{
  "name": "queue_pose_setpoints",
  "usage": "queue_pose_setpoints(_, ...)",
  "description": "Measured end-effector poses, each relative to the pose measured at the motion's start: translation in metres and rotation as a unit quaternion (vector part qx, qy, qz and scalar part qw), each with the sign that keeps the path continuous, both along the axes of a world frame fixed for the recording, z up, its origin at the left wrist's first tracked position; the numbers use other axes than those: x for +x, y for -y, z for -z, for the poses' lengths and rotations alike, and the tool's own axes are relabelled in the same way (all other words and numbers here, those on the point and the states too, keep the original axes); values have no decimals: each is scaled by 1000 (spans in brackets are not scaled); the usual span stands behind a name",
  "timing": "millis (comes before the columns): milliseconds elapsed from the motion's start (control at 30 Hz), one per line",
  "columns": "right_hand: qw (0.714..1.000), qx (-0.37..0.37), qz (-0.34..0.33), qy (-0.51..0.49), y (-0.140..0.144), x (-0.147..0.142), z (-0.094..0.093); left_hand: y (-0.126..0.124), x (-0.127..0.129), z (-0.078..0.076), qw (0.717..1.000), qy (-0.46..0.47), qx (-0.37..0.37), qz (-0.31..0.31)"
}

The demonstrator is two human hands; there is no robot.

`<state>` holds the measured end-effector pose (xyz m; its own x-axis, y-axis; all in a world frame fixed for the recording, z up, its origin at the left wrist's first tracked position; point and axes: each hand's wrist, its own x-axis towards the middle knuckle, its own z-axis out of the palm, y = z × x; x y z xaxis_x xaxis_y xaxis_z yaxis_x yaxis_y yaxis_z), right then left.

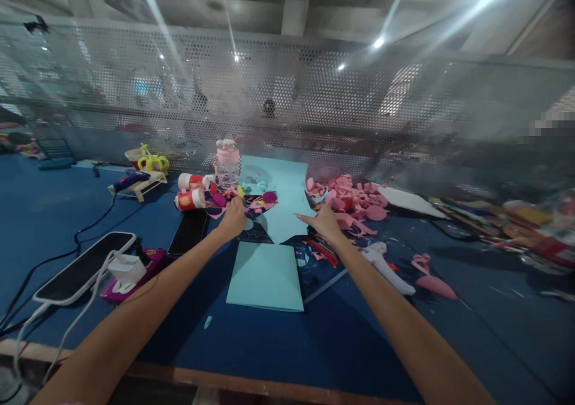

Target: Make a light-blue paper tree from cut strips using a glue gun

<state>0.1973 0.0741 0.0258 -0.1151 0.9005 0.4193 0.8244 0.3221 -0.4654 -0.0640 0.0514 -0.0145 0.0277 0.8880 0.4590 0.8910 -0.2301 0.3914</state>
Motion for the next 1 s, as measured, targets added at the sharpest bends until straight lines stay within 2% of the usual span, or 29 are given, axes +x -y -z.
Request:
queue_pose_setpoints(100, 1000, -23, -6, 11, -11, -3, -14, -3, -6, 2, 999, 34, 26, -21)
queue_pose_setpoints(233, 999, 0, -50, 22, -17, 0, -43, -6, -13, 7, 995, 81, 42, -26)
queue_pose_setpoints(333, 994, 36, -101, 9, -16, 7, -64, -8, -14, 9, 992, 115, 49, -13)
queue_pose_setpoints(400, 990, 80, -110, -40, -14, 10, -73, -8, -14, 9, 989, 136, 49, 1)
queue_pose_setpoints(467, 980, 138, -76, -119, -14, 10, -75, -9, -14, 8, 987, 156, 45, 13)
queue_pose_setpoints(567, 947, 187, 42, -259, -18, 3, -68, -9, -14, 6, 983, 180, 34, 24)
queue_pose_setpoints(633, 911, 136, 92, -378, -22, -6, -61, -9, -15, 5, 980, 193, 25, 29)
queue_pose_setpoints(667, 887, 82, 82, -447, -23, -11, -57, -9, -16, 5, 979, 199, 21, 30)
queue_pose_setpoints(767, 795, -46, -32, -604, -26, -25, -48, -10, -18, 7, 977, 211, 13, 33)
queue_pose_setpoints(833, 755, -97, -109, -640, -25, -31, -42, -11, -19, 10, 976, 213, 11, 33)
queue_pose_setpoints(900, 742, -136, -142, -641, -24, -34, -37, -12, -20, 12, 977, 209, 13, 36)
queue_pose_setpoints(1000, 745, -160, -138, -633, -24, -35, -29, -14, -21, 17, 979, 199, 17, 39)
